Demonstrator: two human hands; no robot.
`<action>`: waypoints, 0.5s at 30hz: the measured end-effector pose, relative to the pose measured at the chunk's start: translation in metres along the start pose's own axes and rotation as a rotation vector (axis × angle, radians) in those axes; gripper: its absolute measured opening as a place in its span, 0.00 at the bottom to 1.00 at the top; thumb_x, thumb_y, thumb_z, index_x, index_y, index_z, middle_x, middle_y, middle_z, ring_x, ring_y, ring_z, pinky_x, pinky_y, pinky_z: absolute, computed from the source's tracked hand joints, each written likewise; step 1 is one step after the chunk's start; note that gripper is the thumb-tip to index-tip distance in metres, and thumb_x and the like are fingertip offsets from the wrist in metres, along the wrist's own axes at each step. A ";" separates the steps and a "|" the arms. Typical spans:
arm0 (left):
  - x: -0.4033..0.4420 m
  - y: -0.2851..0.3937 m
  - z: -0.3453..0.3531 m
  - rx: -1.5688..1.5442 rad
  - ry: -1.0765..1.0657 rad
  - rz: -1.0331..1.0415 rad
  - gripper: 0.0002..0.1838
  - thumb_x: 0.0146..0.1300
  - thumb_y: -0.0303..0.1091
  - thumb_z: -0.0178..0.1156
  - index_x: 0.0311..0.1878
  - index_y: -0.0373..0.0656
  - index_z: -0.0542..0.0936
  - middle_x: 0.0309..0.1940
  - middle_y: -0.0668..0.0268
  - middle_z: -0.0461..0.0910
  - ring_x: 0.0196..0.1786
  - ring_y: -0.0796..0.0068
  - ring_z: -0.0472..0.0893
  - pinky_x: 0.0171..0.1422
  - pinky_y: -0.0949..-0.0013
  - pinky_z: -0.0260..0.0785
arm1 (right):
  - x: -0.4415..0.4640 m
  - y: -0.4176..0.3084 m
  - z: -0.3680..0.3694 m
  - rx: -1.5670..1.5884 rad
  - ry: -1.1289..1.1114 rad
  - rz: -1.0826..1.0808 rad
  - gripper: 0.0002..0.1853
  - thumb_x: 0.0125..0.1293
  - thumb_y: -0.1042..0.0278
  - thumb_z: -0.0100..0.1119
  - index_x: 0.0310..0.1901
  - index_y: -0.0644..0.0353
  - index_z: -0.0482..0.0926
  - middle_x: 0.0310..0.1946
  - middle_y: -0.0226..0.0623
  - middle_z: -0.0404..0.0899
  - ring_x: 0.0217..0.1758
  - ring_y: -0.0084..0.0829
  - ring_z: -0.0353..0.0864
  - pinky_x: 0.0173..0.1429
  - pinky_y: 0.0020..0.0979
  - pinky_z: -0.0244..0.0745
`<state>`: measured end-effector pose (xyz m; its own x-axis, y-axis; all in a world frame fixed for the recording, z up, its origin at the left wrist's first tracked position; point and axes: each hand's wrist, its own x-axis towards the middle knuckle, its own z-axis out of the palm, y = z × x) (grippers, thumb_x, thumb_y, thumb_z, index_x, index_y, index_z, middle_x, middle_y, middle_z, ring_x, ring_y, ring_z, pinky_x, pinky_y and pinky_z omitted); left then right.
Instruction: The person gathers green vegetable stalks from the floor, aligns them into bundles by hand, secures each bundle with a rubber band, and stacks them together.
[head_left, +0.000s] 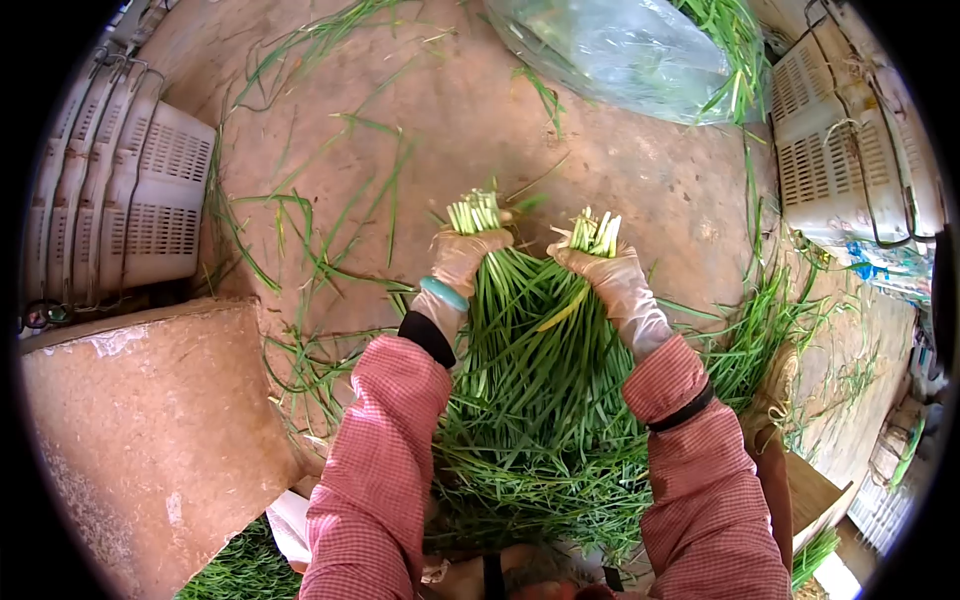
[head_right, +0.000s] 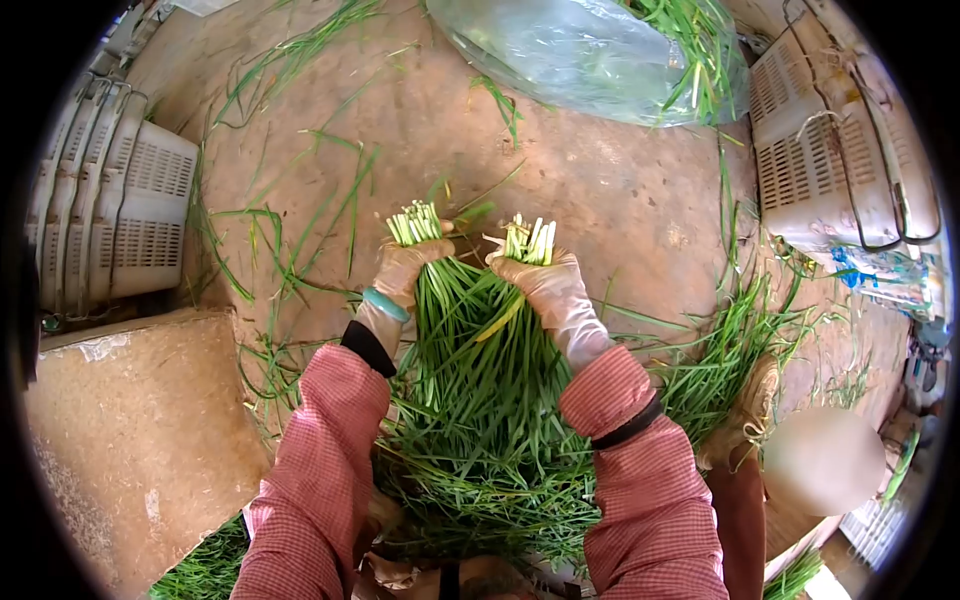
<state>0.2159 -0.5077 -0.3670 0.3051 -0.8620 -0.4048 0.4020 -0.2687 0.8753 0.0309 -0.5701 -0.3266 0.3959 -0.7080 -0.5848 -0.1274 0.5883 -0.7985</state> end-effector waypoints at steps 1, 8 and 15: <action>0.004 -0.002 0.003 0.066 0.092 -0.005 0.18 0.42 0.22 0.66 0.41 0.37 0.78 0.36 0.66 0.79 0.34 0.76 0.77 0.42 0.74 0.70 | -0.011 -0.005 -0.003 -0.061 0.098 -0.085 0.13 0.45 0.71 0.68 0.35 0.59 0.77 0.33 0.34 0.80 0.35 0.20 0.77 0.38 0.24 0.73; 0.001 -0.002 -0.069 0.839 0.654 -0.312 0.37 0.37 0.43 0.71 0.49 0.30 0.71 0.40 0.52 0.77 0.42 0.62 0.77 0.48 0.67 0.69 | -0.203 -0.196 -0.146 -0.155 0.605 -0.779 0.19 0.57 0.63 0.56 0.50 0.59 0.71 0.43 0.36 0.75 0.45 0.27 0.72 0.51 0.30 0.66; -0.146 0.140 0.043 -0.006 0.188 0.142 0.41 0.48 0.30 0.67 0.63 0.42 0.55 0.48 0.63 0.69 0.45 0.69 0.73 0.51 0.74 0.66 | -0.299 -0.203 -0.070 -0.539 0.329 -0.340 0.14 0.53 0.70 0.60 0.43 0.61 0.75 0.37 0.40 0.77 0.35 0.24 0.76 0.37 0.23 0.72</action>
<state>0.1910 -0.4380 -0.1745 0.5142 -0.7957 -0.3202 0.3483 -0.1474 0.9257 -0.1255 -0.5052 0.0000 0.2094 -0.9490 -0.2359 -0.5105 0.0997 -0.8541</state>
